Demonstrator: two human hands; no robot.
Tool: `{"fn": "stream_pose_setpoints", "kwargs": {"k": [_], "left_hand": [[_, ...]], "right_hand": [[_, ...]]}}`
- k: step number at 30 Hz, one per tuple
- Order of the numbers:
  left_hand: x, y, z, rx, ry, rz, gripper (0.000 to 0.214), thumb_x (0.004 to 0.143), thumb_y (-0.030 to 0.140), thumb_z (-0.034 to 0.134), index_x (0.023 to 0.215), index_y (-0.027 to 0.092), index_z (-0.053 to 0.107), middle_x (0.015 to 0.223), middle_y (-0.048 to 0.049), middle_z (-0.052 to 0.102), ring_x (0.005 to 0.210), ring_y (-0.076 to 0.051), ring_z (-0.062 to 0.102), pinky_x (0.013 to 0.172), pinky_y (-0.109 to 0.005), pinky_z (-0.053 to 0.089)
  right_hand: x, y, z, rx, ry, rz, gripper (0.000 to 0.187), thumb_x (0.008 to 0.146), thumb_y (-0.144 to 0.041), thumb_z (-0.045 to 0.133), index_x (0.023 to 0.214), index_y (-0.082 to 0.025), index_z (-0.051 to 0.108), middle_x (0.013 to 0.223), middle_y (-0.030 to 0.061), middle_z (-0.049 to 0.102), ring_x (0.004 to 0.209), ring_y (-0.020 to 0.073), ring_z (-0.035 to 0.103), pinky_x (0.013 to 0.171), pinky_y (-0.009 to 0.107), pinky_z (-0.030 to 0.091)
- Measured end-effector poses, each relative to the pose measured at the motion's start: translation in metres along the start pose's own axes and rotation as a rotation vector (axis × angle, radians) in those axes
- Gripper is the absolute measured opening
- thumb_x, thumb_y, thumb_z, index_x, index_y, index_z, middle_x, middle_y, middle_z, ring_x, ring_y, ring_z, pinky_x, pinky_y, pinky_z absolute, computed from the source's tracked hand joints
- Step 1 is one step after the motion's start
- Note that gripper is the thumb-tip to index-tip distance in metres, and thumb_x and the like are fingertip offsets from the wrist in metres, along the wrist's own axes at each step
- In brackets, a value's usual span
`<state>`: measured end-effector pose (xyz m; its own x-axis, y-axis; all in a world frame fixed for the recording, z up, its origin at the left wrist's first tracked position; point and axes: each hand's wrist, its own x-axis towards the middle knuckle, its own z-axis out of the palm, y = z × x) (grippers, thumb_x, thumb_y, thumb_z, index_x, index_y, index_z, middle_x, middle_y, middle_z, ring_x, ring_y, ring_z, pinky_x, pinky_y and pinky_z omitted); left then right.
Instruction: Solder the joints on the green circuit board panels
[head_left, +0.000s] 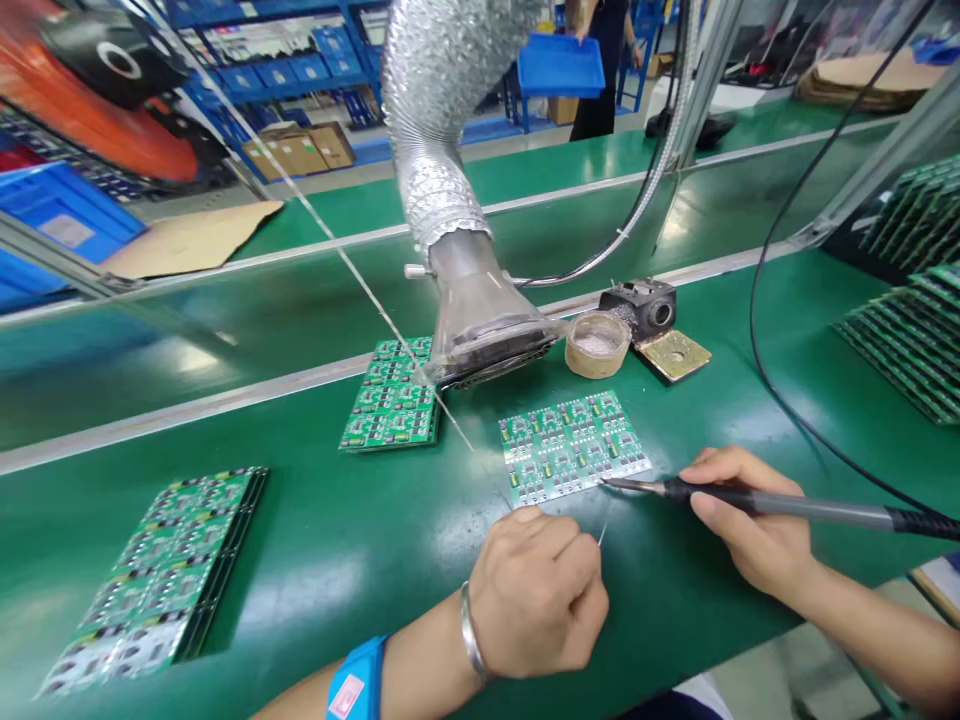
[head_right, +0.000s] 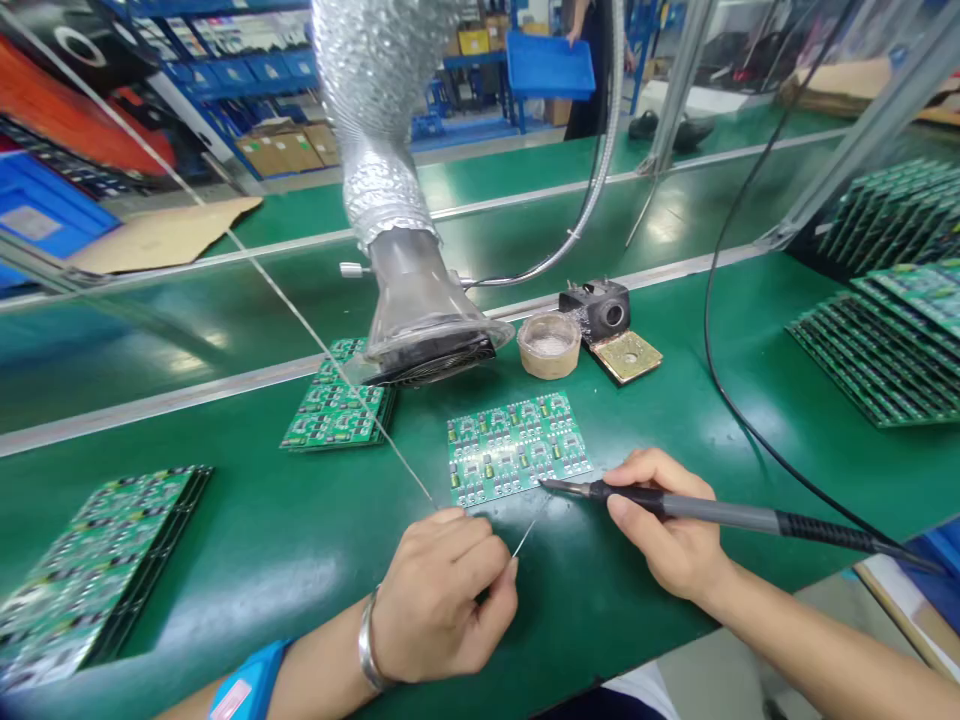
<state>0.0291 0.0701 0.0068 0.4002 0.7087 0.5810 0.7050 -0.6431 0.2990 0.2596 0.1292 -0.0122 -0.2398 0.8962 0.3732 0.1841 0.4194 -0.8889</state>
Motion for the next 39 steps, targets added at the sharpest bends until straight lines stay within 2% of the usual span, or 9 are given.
{"fn": "stream_pose_setpoints", "kwargs": {"k": [7,13,24,31,39], "left_hand": [[-0.010,-0.010,-0.009,-0.004,-0.016,-0.055,0.024,0.073,0.009,0.054,0.055,0.018,0.042,0.052,0.0035,0.033,0.049,-0.011,0.026,0.049,-0.030,0.023],[-0.006,-0.011,-0.005,0.017,-0.025,-0.051,0.025,0.075,0.011,0.054,0.054,0.018,0.042,0.052,0.0036,0.032,0.050,-0.011,0.025,0.049,-0.029,0.024],[-0.005,-0.016,0.001,0.068,-0.069,-0.039,0.023,0.073,0.013,0.054,0.055,0.019,0.042,0.052,0.0031,0.034,0.050,-0.011,0.027,0.050,-0.029,0.026],[-0.002,-0.013,0.002,0.052,-0.073,-0.045,0.025,0.076,0.014,0.055,0.055,0.018,0.043,0.052,0.0032,0.035,0.050,-0.011,0.028,0.050,-0.028,0.027],[-0.001,-0.014,0.007,0.066,-0.093,-0.035,0.023,0.077,0.014,0.054,0.056,0.018,0.044,0.053,0.0031,0.037,0.050,-0.011,0.030,0.051,-0.029,0.029]], "right_hand": [[0.002,-0.005,0.005,-0.158,-0.039,-0.018,0.007,0.080,-0.018,0.060,0.086,-0.022,0.061,0.067,0.0000,0.059,0.055,0.0129,0.055,0.047,0.025,0.040],[0.002,-0.008,0.004,-0.206,-0.075,-0.048,0.010,0.080,-0.016,0.060,0.086,-0.023,0.059,0.067,0.0002,0.058,0.055,0.0134,0.055,0.047,0.026,0.040],[0.002,-0.007,0.005,-0.192,-0.123,-0.066,0.015,0.079,-0.012,0.059,0.089,-0.023,0.058,0.067,-0.0013,0.056,0.052,0.0108,0.051,0.047,0.025,0.039],[-0.003,-0.004,0.001,-0.105,-0.002,-0.052,0.012,0.080,-0.013,0.058,0.088,-0.022,0.059,0.069,0.0006,0.056,0.057,0.0135,0.051,0.050,0.027,0.039],[-0.002,-0.003,0.002,-0.108,-0.072,-0.021,0.013,0.081,-0.011,0.057,0.089,-0.022,0.058,0.069,-0.0002,0.054,0.055,0.0116,0.048,0.050,0.026,0.038]]}}
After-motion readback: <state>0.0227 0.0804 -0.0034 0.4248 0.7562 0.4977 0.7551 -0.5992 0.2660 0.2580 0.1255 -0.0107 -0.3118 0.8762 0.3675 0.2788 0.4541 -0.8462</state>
